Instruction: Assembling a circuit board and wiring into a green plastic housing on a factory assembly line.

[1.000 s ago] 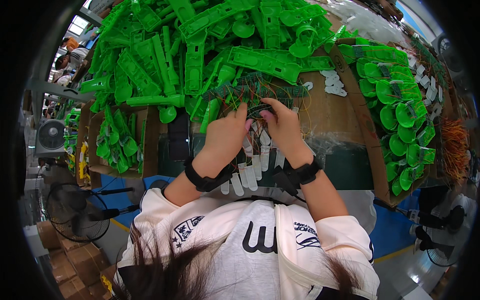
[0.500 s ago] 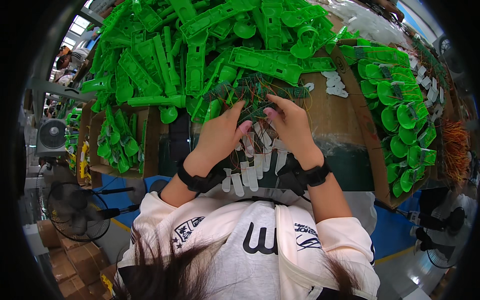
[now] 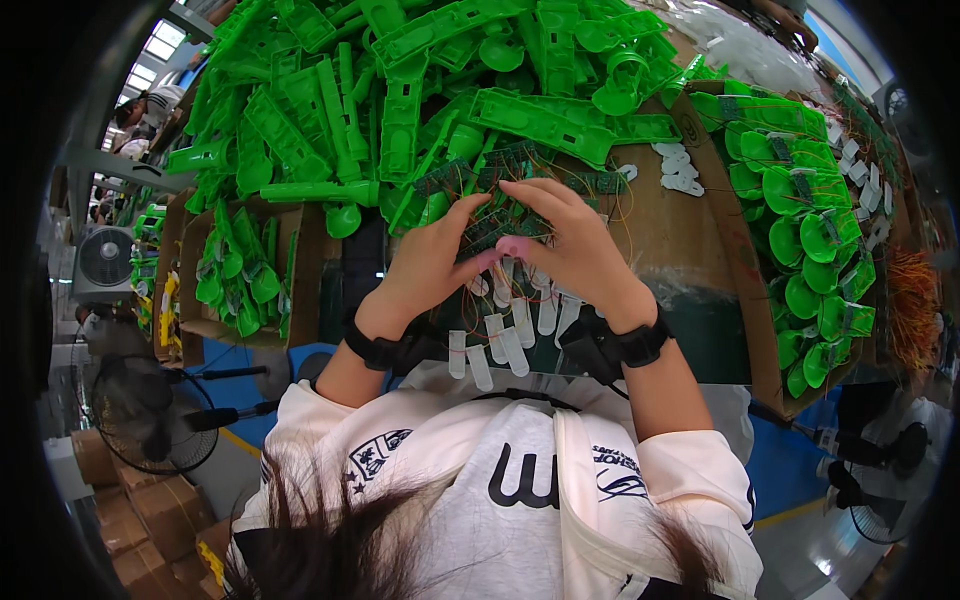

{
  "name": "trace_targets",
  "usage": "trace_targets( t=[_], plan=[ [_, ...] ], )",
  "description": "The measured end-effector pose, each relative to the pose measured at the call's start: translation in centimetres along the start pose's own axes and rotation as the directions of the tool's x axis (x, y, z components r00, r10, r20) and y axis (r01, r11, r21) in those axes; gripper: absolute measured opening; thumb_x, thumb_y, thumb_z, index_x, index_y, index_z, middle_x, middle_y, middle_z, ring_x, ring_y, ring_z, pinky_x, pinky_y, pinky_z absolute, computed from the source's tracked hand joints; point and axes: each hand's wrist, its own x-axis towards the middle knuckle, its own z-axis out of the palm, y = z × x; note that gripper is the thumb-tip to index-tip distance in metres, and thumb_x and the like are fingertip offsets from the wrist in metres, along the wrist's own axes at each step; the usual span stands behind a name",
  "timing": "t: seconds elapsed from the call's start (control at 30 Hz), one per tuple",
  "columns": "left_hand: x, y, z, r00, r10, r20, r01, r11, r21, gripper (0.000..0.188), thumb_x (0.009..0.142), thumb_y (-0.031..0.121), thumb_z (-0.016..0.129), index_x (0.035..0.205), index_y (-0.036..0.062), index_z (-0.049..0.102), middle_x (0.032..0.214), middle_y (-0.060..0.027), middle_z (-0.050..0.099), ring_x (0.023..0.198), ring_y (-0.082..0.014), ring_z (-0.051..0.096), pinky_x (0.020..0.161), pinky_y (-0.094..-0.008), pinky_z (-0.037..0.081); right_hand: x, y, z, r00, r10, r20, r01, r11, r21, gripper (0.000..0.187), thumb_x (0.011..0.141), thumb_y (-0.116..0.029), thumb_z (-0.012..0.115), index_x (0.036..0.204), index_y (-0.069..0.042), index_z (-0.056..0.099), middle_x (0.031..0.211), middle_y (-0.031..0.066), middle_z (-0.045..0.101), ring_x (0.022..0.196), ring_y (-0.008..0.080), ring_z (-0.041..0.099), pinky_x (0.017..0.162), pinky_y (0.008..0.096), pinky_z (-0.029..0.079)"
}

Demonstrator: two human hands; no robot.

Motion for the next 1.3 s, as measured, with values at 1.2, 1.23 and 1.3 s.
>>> trace_targets(
  t=[1.2,1.23,1.3],
  plan=[
    [0.0,0.2,0.9,0.944,-0.329,-0.032,0.312,0.918,-0.246,0.049,0.071,0.027,0.071,0.103,-0.0022,0.047,0.088,-0.0174,0.061,0.084,-0.0286,0.061,0.072,-0.0341,0.047,-0.9,2.4,2.3,0.886,0.463,0.034,-0.412,0.750,0.517,0.038,0.070,0.003,0.068,0.103,0.001,0.049,0.091,0.0045,0.051,0.080,0.0090,0.053,0.070,0.0215,0.046],
    [0.0,0.1,0.7,0.944,-0.329,-0.032,0.312,0.918,-0.245,0.049,0.071,0.027,0.071,0.103,-0.0022,0.047,0.088,-0.0174,0.061,0.084,-0.0286,0.061,0.072,-0.0341,0.047,-0.9,2.5,2.2,0.893,0.445,0.071,-0.406,0.724,0.558,0.040,0.071,0.003,0.067,0.106,0.000,0.049,0.090,0.0031,0.050,0.079,0.0083,0.052,0.071,0.0208,0.045],
    [-0.1,-0.2,0.3,0.962,-0.272,0.022,0.267,0.918,-0.295,0.049,0.072,0.023,0.070,0.106,-0.0030,0.046,0.096,-0.0185,0.059,0.092,-0.0278,0.058,0.079,-0.0335,0.045,-1.0,2.7,1.7,0.897,0.429,0.106,-0.402,0.695,0.596,0.042,0.071,0.003,0.067,0.109,-0.001,0.049,0.089,0.0017,0.048,0.079,0.0076,0.050,0.071,0.0200,0.044]
  ],
)
